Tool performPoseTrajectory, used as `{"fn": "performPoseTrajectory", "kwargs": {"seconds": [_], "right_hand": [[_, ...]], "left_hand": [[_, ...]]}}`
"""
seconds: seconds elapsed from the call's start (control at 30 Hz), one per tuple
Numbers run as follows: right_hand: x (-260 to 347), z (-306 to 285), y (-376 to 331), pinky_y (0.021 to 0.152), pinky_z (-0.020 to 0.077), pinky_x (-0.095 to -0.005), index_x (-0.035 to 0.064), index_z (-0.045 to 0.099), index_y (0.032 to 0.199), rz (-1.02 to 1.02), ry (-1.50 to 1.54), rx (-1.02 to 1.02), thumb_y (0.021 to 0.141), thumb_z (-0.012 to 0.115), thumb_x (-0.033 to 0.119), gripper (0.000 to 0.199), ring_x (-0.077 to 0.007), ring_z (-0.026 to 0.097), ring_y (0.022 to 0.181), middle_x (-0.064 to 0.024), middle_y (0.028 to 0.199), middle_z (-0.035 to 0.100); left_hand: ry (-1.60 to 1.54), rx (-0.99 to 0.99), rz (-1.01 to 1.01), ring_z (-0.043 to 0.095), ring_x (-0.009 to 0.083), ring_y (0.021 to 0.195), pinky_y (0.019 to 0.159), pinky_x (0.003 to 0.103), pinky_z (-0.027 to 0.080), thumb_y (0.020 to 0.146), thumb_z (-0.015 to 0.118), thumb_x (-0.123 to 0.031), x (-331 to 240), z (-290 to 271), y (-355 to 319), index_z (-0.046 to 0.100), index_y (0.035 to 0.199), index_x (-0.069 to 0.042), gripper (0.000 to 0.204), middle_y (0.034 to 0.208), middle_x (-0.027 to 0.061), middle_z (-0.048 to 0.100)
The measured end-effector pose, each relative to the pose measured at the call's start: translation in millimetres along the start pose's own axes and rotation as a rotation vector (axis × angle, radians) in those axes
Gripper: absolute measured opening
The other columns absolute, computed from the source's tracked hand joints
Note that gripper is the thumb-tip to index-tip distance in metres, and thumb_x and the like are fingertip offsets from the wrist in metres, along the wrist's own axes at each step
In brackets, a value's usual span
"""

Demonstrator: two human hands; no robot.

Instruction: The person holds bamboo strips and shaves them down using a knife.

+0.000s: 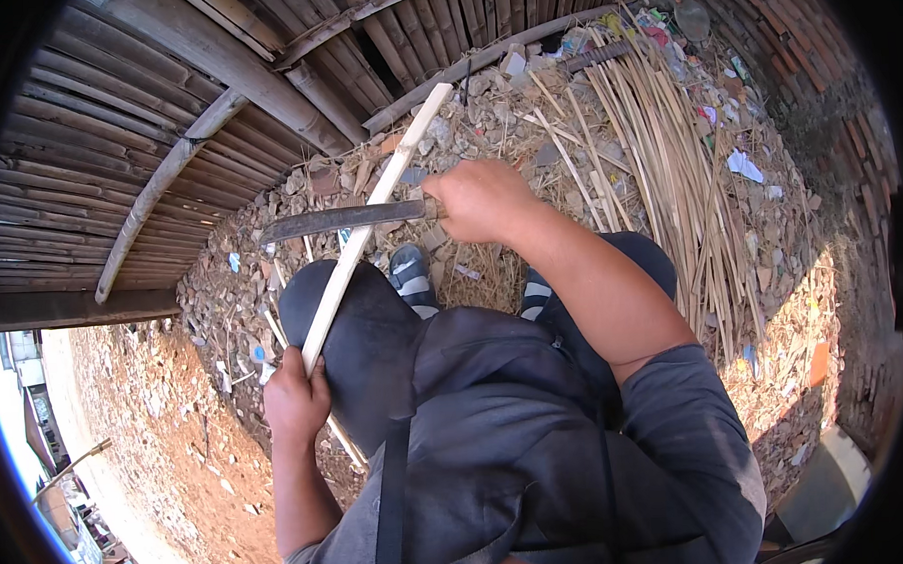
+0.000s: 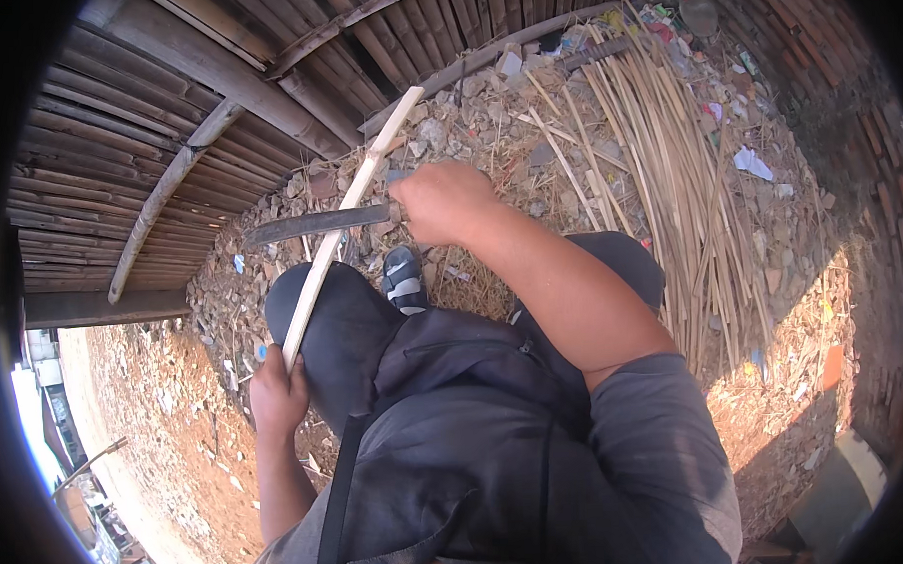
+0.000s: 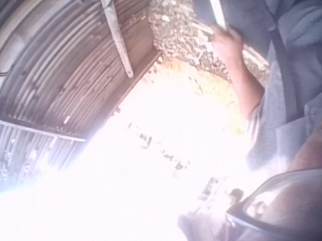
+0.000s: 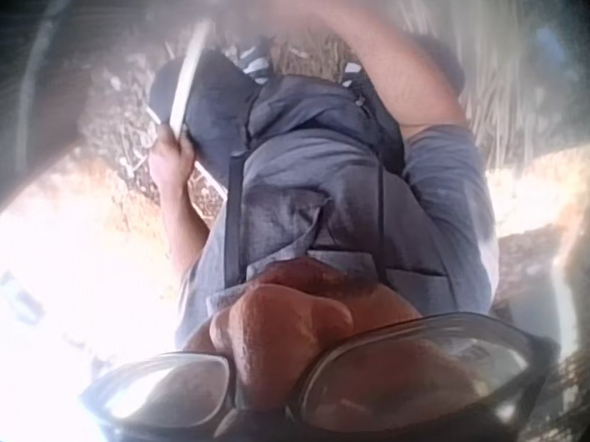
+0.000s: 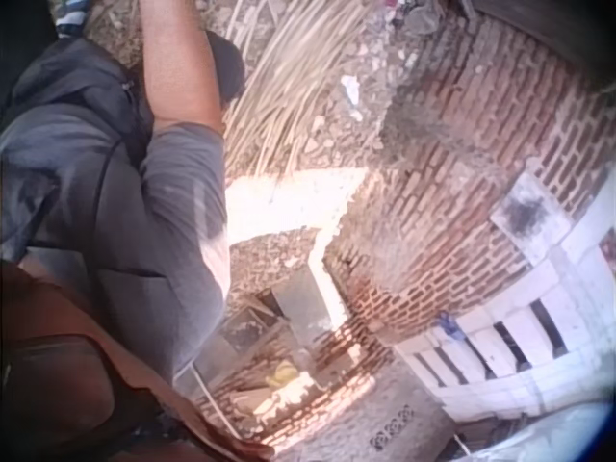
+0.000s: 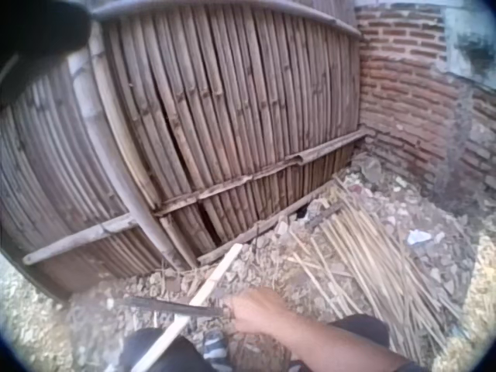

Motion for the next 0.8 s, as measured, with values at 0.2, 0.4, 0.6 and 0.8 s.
{"fn": "performPoseTrajectory", "kwargs": {"seconds": [0.2,0.4,0.6,0.8], "right_hand": [[-88.8,2.6,18.7,0.088,0.0555,-0.0486,0.0087,0.069,0.115,0.376,0.181,-0.193,0.079,0.065,0.017,0.038,-0.0376,0.069,0.100,-0.0193,0.105,0.072],[-23.8,0.5,3.8,0.088,0.0550,-0.0496,0.0099,0.068,0.118,0.158,0.155,-0.053,0.079,0.068,0.019,0.041,-0.0390,0.068,0.100,-0.0204,0.103,0.072],[-38.5,5.8,13.8,0.088,0.0543,-0.0499,0.0077,0.068,0.118,0.097,0.128,0.010,0.077,0.070,0.022,0.043,-0.0413,0.068,0.100,-0.0231,0.101,0.071],[-70.4,9.5,25.1,0.091,0.0537,-0.0485,0.0054,0.067,0.122,0.252,0.269,-0.143,0.077,0.069,0.022,0.048,-0.0421,0.067,0.101,-0.0258,0.105,0.070]], "left_hand": [[0.010,0.005,0.024,0.063,0.0479,0.064,0.057,0.055,0.050,0.095,0.064,-0.024,-3.4,-3.9,4.4,0.049,0.088,-0.005,0.025,0.069,0.0240,0.063],[-0.024,0.045,0.008,0.063,0.0491,0.066,0.059,0.056,0.049,0.095,0.064,-0.024,-1.1,-1.3,4.7,0.049,0.088,-0.005,0.025,0.069,0.0242,0.063],[-0.104,0.054,0.027,0.062,0.0502,0.067,0.058,0.057,0.048,0.095,0.065,-0.023,-0.8,-7.1,5.4,0.049,0.088,-0.004,0.026,0.069,0.0246,0.062],[-0.087,0.050,0.017,0.062,0.0500,0.068,0.059,0.057,0.047,0.095,0.065,-0.022,1.3,-5.7,7.6,0.049,0.089,-0.004,0.025,0.070,0.0252,0.062]]}}
Point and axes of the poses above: each hand's wrist, its own y-axis towards the middle knuckle, its own z-axis out of the palm, x = y × z, the point moved 3 cm from there along y, towards the middle knuckle
